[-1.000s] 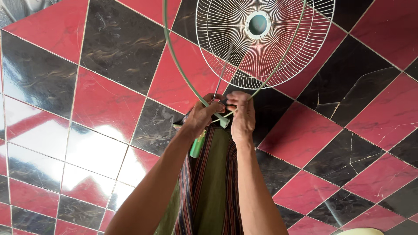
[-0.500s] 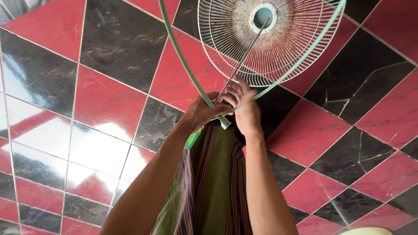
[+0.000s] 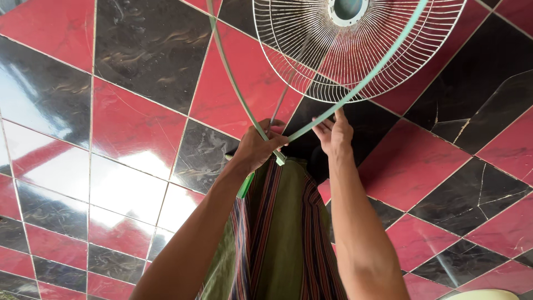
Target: The person uses a screwdriver to unscrew and remove the front grille of a black pedestal fan, then moves to a second light-green fan to remove its front grille as well. The person handles the fans and screwdriver throughout the process.
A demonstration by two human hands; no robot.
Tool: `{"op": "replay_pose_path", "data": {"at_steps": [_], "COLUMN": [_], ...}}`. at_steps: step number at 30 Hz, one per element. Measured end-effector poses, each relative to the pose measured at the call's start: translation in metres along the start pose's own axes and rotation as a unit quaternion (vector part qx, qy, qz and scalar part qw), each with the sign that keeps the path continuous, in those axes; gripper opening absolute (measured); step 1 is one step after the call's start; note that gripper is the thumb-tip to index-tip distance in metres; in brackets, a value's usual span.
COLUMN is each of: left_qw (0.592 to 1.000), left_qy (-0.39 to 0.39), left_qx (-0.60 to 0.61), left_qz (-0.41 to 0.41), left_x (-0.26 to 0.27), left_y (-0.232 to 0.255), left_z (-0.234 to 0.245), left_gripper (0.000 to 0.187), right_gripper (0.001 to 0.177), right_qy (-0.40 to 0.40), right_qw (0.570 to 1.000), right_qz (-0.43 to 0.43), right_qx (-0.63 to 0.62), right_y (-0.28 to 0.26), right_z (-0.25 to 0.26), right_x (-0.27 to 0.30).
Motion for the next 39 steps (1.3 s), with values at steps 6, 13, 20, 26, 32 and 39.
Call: {"op": "replay_pose_path", "data": {"at_steps": [6, 13, 20, 26, 32, 39], "left_qw": [0.998, 0.996, 0.996, 0.996, 0.997, 0.997], "left_qy": [0.058, 0.078, 0.077, 0.080, 0.041, -0.045], "left_qx": [-0.015, 0.028, 0.032, 0.004, -0.009, -0.057], "left_qz": [0.003, -0.009, -0.022, -0.043, -0.071, -0.006], "left_x": [-0.007, -0.011, 0.004, 0.039, 0.076, 0.152], "left_y": [-0.012, 0.005, 0.032, 0.050, 0.063, 0.095], "left_z": [0.006, -0.003, -0.007, -0.010, -0.020, -0.067], "left_gripper": [0.041, 0.039, 0.040, 0.041, 0.042, 0.055], "right_gripper": [0.073, 0.044, 0.046, 0.088, 0.082, 0.074], "right_qy": [-0.071, -0.072, -0.214, -0.136, -0.073, -0.029], "right_qw": [0.993, 0.995, 0.967, 0.982, 0.988, 0.979], "right_qz": [-0.006, -0.029, 0.029, 0.080, 0.121, 0.186], "right_qx": [-0.099, -0.065, -0.132, -0.100, -0.058, -0.074], "right_y": [-0.023, -0.025, -0.028, -0.024, -0.027, -0.021], "right_z": [-0.035, -0.030, -0.027, -0.021, -0.003, 0.026], "right_x": [-0.023, -0.041, -0.010, 0.075, 0.186, 0.307]}}
Point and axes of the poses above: each hand's wrist, its own x-axis away from the middle knuckle, its own z-axis out of the back of the hand, y = z × x, the point moved 4 cm from there along -x, towards the middle knuckle, and after that the axes turned 8 degrees about -y, right-handed, at the moved point
